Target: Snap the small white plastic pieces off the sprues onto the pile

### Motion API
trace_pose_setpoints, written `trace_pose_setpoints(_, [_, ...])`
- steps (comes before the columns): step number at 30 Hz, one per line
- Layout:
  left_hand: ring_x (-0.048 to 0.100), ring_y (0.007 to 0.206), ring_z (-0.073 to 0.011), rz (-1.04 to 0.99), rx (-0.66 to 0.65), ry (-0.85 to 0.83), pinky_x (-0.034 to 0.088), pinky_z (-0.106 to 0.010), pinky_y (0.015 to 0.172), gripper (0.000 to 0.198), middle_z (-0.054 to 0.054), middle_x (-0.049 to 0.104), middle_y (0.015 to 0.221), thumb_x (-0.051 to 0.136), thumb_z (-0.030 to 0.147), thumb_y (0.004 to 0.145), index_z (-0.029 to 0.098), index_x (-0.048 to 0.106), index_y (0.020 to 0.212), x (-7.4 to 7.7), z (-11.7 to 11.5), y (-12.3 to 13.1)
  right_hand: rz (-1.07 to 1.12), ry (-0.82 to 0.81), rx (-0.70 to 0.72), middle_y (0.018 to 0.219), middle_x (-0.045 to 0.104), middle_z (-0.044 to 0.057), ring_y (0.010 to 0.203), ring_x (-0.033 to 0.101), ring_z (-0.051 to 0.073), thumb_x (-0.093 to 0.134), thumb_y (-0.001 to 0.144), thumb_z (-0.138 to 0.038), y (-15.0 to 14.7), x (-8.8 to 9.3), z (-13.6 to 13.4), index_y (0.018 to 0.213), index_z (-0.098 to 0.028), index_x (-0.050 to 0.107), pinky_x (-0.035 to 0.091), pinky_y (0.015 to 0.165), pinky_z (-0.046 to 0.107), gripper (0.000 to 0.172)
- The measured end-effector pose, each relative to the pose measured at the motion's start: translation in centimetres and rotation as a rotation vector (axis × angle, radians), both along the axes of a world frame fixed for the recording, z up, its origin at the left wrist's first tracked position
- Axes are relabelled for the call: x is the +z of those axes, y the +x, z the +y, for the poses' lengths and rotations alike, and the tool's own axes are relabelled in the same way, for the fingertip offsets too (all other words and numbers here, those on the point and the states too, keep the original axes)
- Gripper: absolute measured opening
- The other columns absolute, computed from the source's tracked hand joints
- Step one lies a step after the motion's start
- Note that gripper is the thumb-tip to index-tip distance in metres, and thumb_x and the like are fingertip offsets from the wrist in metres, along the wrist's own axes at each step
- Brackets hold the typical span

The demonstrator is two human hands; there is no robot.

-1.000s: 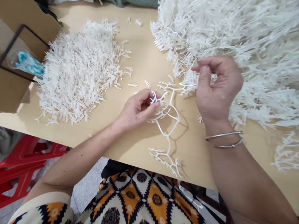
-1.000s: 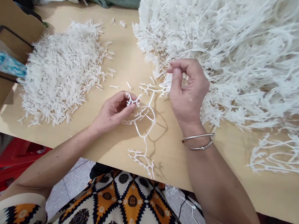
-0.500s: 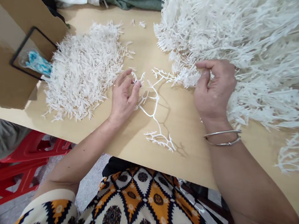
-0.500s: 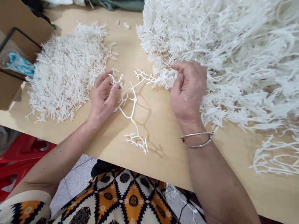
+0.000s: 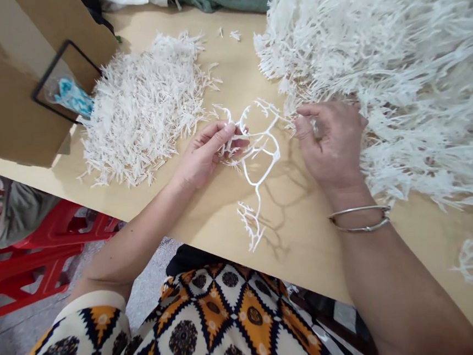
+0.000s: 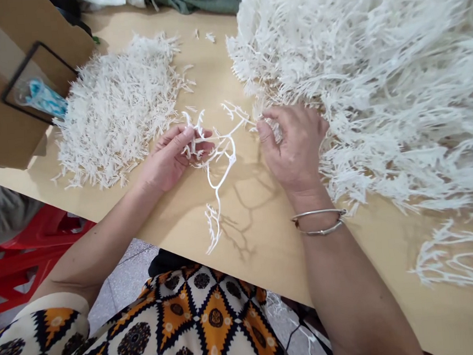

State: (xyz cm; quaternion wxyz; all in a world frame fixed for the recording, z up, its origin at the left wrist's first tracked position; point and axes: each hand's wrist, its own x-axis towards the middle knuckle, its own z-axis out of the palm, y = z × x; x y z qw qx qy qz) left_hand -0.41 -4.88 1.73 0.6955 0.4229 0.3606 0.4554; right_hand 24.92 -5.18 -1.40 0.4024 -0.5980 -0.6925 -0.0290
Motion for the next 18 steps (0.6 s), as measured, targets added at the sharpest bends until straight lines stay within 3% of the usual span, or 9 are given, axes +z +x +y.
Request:
trace_pose_setpoints(3, [0.079, 0.094, -0.0149, -0.037, 0.008, -0.044, 0.066, -0.031, 0.086, 0.018, -0.002, 0.078, 0.107, 0.066, 0.035, 0.102, 0.018, 0.067, 0.094, 0.3, 0.1, -0.1, -0.091, -0.098, 0.023, 0.131, 0.071, 0.012, 0.126, 0.060, 0.033, 0.070, 0.094, -0.045, -0.1, -0.3, -0.3, 0.123, -0.024, 0.073, 0.038, 0.113, 0.058, 0.036])
trace_pose_setpoints(5, [0.079, 0.096, -0.0159, -0.059, -0.007, -0.068, 0.066, -0.032, 0.087, 0.019, -0.003, 0.078, 0.108, 0.067, 0.036, 0.101, 0.018, 0.066, 0.095, 0.1, 0.2, -0.2, -0.133, -0.113, 0.017, 0.132, 0.069, 0.011, 0.128, 0.059, 0.035, 0.072, 0.092, -0.037, -0.1, -0.2, -0.4, 0.117, -0.025, 0.075, 0.038, 0.112, 0.060, 0.028])
trace_pose_setpoints(8, [0.079, 0.103, -0.0181, -0.096, -0.045, -0.073, 0.067, -0.034, 0.091, 0.022, -0.004, 0.080, 0.116, 0.071, 0.040, 0.099, 0.018, 0.067, 0.100, -0.2, 0.3, -0.5, -0.064, 0.023, 0.024, 0.120, 0.072, 0.011, 0.121, 0.064, 0.033, 0.063, 0.096, -0.027, -0.1, 0.4, -0.6, 0.109, -0.023, 0.076, 0.043, 0.111, 0.059, 0.019])
trace_pose_setpoints(13, [0.082, 0.104, -0.0234, -0.132, -0.217, -0.044, 0.069, -0.038, 0.091, 0.036, -0.009, 0.081, 0.122, 0.073, 0.053, 0.095, 0.018, 0.074, 0.103, 0.0, 0.2, -1.2, 0.074, 0.365, 0.082, 0.115, 0.067, 0.013, 0.116, 0.065, 0.029, 0.055, 0.105, -0.026, -0.4, 1.6, -0.8, 0.120, -0.021, 0.077, 0.051, 0.106, 0.055, 0.027])
trace_pose_setpoints(18, [0.078, 0.116, -0.0221, 0.056, -0.418, 0.126, 0.060, -0.041, 0.114, 0.026, -0.006, 0.081, 0.121, 0.074, 0.048, 0.096, 0.023, 0.079, 0.102, 0.9, -1.0, -0.8, 0.139, 0.345, 0.027, 0.111, 0.064, 0.012, 0.114, 0.065, 0.027, 0.051, 0.104, -0.028, -0.4, 1.1, -0.2, 0.115, -0.022, 0.077, 0.054, 0.105, 0.053, 0.028])
